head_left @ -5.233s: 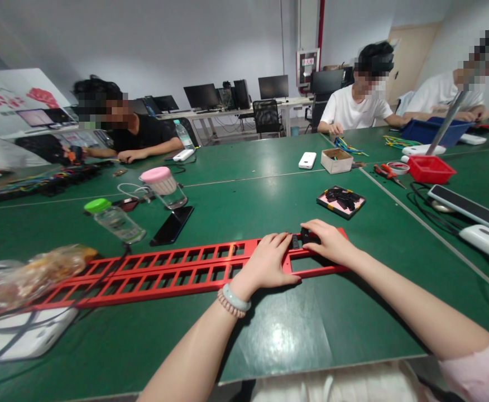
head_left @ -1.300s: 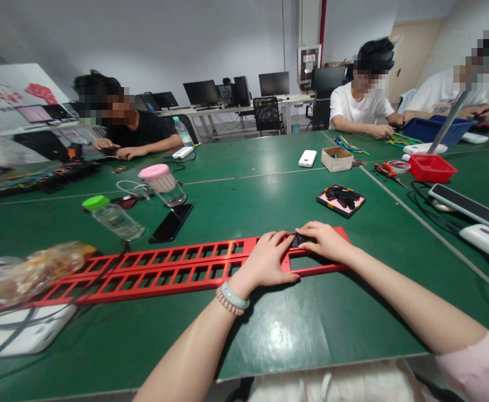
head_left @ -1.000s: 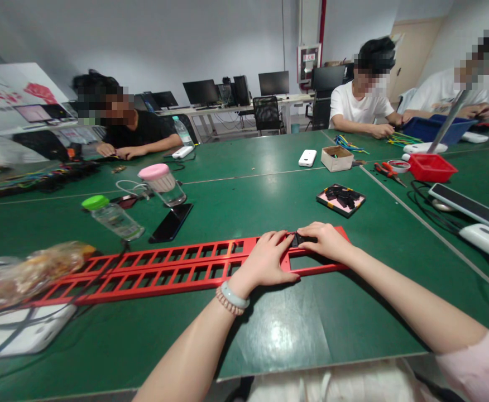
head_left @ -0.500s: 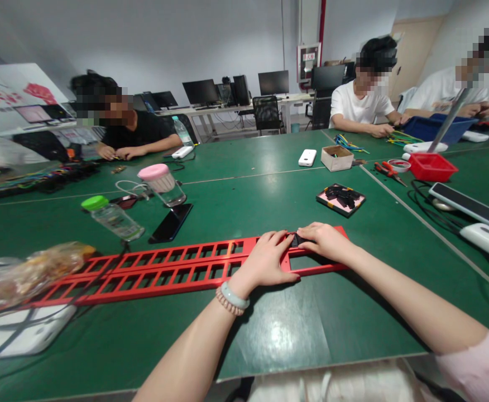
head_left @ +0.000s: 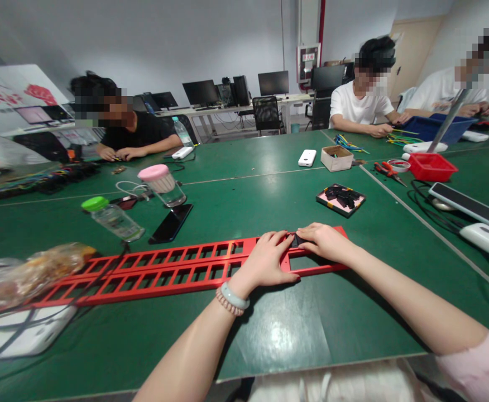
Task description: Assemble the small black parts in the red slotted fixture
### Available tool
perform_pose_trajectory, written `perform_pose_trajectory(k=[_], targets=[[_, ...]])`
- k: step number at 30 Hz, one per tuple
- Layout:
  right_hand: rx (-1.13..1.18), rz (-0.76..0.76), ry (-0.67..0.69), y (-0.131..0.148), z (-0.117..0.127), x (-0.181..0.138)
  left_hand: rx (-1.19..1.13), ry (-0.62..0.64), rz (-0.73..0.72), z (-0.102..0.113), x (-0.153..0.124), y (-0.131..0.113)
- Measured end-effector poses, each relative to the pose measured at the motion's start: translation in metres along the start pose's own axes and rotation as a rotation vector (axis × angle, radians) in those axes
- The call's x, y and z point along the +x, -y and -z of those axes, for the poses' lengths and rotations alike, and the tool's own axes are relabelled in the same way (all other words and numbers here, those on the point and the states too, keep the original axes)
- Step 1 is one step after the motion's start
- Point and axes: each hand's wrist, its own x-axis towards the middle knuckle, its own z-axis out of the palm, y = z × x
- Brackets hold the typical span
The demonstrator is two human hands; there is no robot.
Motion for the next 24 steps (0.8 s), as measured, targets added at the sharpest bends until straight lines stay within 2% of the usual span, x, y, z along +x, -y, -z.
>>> perform_pose_trajectory(k=[24], targets=[[0.031, 0.040, -0.032, -0.0004, -0.0035, 0.0005, 0.014, 0.004, 0.007, 0.0010, -0.0019, 0.0007]])
